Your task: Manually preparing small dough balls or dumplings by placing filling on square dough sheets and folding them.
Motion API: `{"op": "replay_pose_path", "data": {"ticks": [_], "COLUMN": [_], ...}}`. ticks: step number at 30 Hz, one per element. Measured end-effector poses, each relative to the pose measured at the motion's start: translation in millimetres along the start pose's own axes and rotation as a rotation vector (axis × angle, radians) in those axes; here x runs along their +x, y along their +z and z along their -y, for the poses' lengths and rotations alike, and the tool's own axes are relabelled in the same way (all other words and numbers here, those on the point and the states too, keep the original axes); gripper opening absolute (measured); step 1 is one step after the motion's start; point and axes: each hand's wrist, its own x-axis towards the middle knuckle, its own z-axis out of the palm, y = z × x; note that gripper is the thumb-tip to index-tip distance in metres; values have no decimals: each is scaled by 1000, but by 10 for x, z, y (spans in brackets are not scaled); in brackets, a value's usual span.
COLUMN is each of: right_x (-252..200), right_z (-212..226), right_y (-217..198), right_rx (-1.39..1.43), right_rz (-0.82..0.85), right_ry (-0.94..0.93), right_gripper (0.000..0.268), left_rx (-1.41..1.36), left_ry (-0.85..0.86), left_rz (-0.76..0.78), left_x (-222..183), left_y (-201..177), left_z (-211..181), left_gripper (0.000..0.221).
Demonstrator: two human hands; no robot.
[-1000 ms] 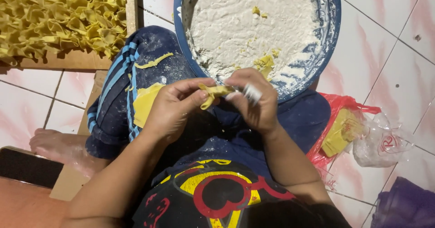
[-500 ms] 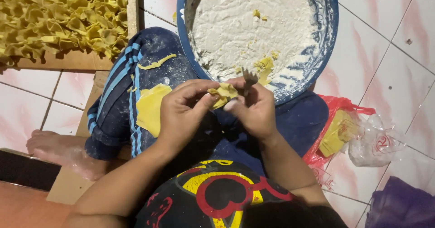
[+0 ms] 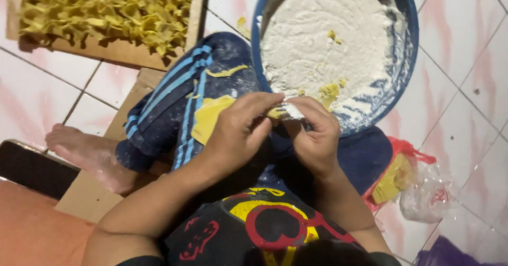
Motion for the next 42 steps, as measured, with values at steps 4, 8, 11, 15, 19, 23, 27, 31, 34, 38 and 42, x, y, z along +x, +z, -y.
{"op": "replay_pose_path", "data": {"ticks": [4, 8, 11, 15, 19, 23, 27, 31, 34, 38, 42], "right_x": [-17, -128, -194, -180, -140, -113, -160, -149, -175, -126, -258], "right_z": [-123, -330, -420, -455, -456, -430, -495, -479, -517, -376, -743], "right_y": [53, 77, 112, 156, 192, 246, 258, 240, 183, 52, -237], "right_rx": [99, 111, 91, 60, 47, 39, 52, 63, 66, -1, -145], "right_rz": [-41, -152, -137, -80, -51, -38, -43, -47, -68, -101, -69], "right_ry": [120, 244, 299, 328, 317, 330, 357, 352, 359, 417, 389], "right_gripper": [17, 13, 6, 5, 5, 7, 5, 4, 3, 6, 11], "left_rx": [-64, 343, 281, 363, 456, 507, 469, 278, 177, 219, 247], "left_ry": [-148, -218, -349, -513, -562, -393, -501, -467, -458, -413, -220], "left_rz": [-218, -598, -622, -483, -364, -352, -300, -263, -261, -302, -256], "left_x": [89, 42, -177, -229, -125, 0, 133, 141, 54, -87, -217], "left_y": [-487, -1221, -1433, -1402, -1289, -1242, -1159, -1229, -1342, -1448, -1419], "left_z": [134, 1038, 1973, 2549, 2864, 2972, 2945, 2554, 2415, 2152, 1378], "left_gripper": [30, 23, 13, 14, 13, 14, 16, 19, 22, 18, 16]}}
